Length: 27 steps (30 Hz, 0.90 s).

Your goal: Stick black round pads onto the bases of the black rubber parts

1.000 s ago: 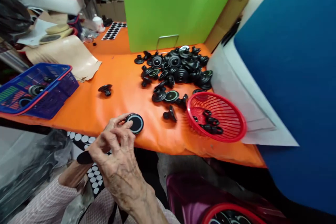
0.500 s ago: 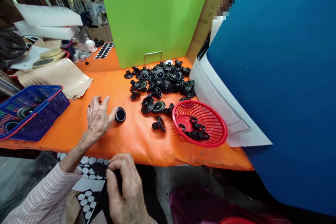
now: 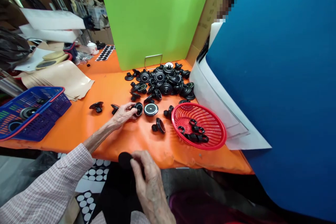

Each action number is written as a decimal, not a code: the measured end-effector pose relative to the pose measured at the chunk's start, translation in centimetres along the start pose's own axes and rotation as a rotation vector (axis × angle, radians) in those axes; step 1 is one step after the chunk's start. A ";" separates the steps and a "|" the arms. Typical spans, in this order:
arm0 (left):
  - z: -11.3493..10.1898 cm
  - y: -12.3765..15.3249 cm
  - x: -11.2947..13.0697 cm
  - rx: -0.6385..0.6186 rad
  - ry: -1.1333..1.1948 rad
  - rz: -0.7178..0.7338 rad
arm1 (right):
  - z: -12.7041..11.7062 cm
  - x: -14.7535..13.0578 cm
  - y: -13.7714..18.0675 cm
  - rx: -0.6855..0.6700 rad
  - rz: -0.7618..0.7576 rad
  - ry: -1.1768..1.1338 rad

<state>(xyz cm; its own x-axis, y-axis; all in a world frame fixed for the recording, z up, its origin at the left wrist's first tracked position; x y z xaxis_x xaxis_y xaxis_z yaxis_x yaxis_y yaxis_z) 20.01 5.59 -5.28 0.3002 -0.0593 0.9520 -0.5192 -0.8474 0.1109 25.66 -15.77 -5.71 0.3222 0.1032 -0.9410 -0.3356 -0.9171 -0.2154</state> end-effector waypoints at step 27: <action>-2.1 14.0 -2.3 -0.130 0.761 -0.179 | 2.0 -0.1 -2.6 0.129 0.297 -0.336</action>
Point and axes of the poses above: each hand's wrist, its own y-axis away from the middle knuckle, its own z-axis out of the palm, x = y × z, the point moved 1 cm from there along -y, towards the middle knuckle, and after that the axes turned 1 degree about -x, right-handed, at the moved point
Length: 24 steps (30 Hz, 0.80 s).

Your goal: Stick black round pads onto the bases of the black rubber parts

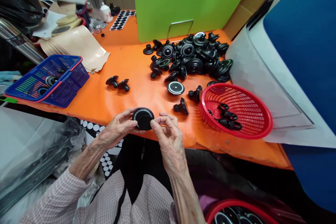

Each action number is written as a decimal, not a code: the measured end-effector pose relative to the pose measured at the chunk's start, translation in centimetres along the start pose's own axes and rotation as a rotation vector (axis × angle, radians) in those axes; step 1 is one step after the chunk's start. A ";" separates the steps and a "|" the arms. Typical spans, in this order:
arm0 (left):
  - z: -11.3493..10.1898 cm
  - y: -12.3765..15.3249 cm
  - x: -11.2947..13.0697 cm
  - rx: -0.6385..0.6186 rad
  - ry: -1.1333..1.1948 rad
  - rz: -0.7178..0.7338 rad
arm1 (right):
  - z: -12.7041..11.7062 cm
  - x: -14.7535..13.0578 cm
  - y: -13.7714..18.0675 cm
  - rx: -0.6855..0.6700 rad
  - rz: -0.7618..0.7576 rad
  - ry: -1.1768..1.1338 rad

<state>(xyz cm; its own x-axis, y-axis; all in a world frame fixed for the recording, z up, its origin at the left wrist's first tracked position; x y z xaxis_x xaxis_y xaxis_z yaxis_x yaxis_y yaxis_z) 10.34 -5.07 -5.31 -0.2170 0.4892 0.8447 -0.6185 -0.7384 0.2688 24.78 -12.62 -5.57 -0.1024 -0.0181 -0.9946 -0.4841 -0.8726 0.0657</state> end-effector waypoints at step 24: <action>0.2 0.4 -0.4 -0.005 -0.007 -0.007 | 2.1 1.5 0.5 0.155 -0.048 0.035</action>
Point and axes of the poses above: each hand's wrist, its own y-axis away from the middle knuckle, its own z-axis out of the palm, x = y × z, the point moved 1 cm from there along -y, towards the middle knuckle, and after that the axes turned 1 degree about -x, right-handed, at the moved point
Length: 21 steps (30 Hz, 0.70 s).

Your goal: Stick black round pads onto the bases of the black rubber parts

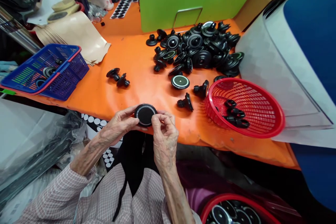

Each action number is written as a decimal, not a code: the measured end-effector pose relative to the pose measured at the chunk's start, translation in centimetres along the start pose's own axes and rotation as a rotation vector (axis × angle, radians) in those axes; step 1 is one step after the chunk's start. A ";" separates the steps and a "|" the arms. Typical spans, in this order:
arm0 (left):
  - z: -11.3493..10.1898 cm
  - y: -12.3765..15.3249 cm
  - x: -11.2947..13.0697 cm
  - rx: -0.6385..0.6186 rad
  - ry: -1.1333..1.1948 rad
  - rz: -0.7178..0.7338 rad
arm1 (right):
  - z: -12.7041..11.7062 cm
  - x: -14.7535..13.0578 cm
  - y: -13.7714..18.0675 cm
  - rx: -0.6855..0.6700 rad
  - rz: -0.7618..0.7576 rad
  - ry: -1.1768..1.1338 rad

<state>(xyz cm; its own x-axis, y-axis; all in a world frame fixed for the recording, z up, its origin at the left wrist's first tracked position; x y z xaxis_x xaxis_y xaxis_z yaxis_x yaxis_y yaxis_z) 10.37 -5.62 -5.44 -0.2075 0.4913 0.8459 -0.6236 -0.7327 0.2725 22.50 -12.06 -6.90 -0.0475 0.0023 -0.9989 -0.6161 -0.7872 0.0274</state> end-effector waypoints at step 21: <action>-0.6 -0.2 -1.0 0.080 0.005 0.050 | 0.9 1.0 0.6 0.066 -0.517 0.590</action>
Point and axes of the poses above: each hand's wrist, its own y-axis away from the middle knuckle, its own z-axis out of the palm, x = y × z, the point moved 1 cm from there along -y, towards the middle knuckle, and after that the axes turned 1 degree about -x, right-handed, at the moved point
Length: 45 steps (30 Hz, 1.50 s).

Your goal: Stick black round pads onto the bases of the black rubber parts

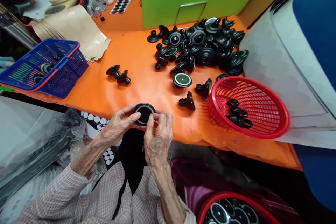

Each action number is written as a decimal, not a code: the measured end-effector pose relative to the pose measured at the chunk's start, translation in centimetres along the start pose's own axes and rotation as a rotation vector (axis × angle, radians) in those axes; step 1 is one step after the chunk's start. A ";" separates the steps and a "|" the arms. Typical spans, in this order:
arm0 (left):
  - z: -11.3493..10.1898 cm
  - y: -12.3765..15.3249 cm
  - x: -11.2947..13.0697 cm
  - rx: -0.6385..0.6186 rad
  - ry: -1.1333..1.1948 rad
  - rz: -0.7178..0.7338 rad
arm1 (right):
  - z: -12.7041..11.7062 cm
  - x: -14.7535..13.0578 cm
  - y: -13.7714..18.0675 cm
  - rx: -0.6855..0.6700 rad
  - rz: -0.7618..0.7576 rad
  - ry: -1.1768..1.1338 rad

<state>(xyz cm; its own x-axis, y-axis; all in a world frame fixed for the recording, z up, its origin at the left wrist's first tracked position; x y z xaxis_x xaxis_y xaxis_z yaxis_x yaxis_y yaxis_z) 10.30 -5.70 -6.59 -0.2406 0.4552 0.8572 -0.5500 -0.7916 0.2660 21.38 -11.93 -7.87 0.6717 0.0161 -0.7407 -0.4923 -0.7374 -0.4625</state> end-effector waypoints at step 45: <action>-10.9 -5.7 11.4 0.516 -1.168 0.109 | 2.8 2.5 -9.9 -0.424 -0.001 -0.282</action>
<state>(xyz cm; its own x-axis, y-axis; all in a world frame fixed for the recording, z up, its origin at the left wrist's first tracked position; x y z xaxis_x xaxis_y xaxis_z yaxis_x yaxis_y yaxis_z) 1.98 8.40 -3.16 0.7209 -0.0406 0.6919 -0.1367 -0.9870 0.0844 26.36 -2.70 -6.52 0.4674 0.1561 -0.8701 -0.1839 -0.9456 -0.2685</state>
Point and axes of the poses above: each hand's wrist, its own y-axis away from the middle knuckle, its own z-axis out of the palm, x = y × z, the point moved 1 cm from there along -y, towards the middle knuckle, and after that the axes turned 1 degree about -x, right-handed, at the moved point
